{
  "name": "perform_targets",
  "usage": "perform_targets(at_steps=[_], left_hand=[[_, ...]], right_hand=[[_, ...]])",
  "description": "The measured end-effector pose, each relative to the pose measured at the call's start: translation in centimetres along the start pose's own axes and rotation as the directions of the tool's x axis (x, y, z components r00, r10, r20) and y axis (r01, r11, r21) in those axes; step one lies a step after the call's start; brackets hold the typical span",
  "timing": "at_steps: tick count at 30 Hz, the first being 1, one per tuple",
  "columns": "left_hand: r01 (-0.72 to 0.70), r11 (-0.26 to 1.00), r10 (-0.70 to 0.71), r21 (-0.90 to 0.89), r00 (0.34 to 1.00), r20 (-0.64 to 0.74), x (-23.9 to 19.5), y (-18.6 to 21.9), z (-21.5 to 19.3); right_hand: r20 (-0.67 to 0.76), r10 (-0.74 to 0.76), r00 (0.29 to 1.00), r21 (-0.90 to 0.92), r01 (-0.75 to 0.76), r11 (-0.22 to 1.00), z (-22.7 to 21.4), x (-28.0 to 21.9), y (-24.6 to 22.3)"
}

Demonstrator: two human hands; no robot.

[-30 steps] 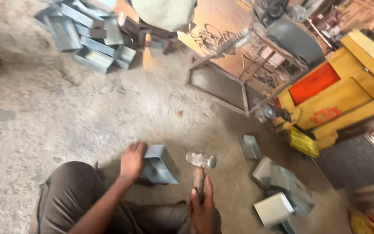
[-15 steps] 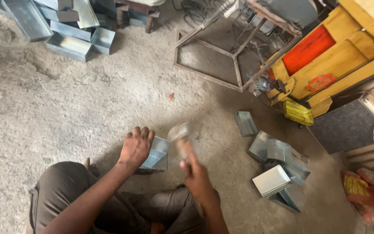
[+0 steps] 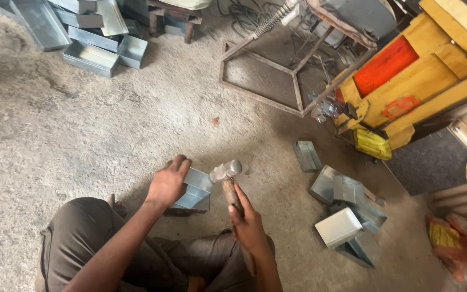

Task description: The person uses a hammer to bend and shape rectangular metal boxes while sitting on the floor, handling the pieces one at a time.

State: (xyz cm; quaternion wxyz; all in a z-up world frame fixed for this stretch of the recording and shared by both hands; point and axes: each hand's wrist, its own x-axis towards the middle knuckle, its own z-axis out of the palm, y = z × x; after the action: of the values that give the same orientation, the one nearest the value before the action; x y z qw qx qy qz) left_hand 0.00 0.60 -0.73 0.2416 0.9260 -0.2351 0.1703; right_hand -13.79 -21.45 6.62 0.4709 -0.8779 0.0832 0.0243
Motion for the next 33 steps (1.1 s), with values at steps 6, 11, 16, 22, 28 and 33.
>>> perform_targets(at_steps=[6,11,16,22,28,33], left_hand=[[0.540,0.835,-0.463,-0.108,0.796,0.390,-4.0,-3.2,6.7],[0.331,0.938,-0.338,-0.101,0.938,-0.074,-6.5,-0.6,11.6],[0.404,0.899,-0.414,-0.167,0.910,-0.026,-6.5,0.2,10.8],[0.368,0.909,-0.393,-0.196,0.914,-0.106,-6.2,0.3,10.0],[0.370,0.913,-0.390,-0.169,0.916,-0.100,-6.3,0.1,10.6],[0.375,0.924,-0.380,-0.080,0.923,-0.065,-6.4,0.1,10.6]], right_hand=[[-0.086,-0.049,0.995,0.125,0.059,0.990,-0.5,-1.4,-1.6],[-0.113,-0.045,0.993,0.234,0.071,0.970,-0.4,-2.5,-5.6],[-0.276,-0.244,0.930,0.342,0.332,0.879,3.0,-2.0,-4.8],[-0.107,-0.016,0.994,0.032,0.019,0.999,4.9,-0.7,-4.7],[-0.177,-0.246,0.953,0.205,0.280,0.938,3.2,-0.9,-5.8],[-0.016,-0.507,0.862,-0.133,0.501,0.855,5.1,2.4,-4.2]])
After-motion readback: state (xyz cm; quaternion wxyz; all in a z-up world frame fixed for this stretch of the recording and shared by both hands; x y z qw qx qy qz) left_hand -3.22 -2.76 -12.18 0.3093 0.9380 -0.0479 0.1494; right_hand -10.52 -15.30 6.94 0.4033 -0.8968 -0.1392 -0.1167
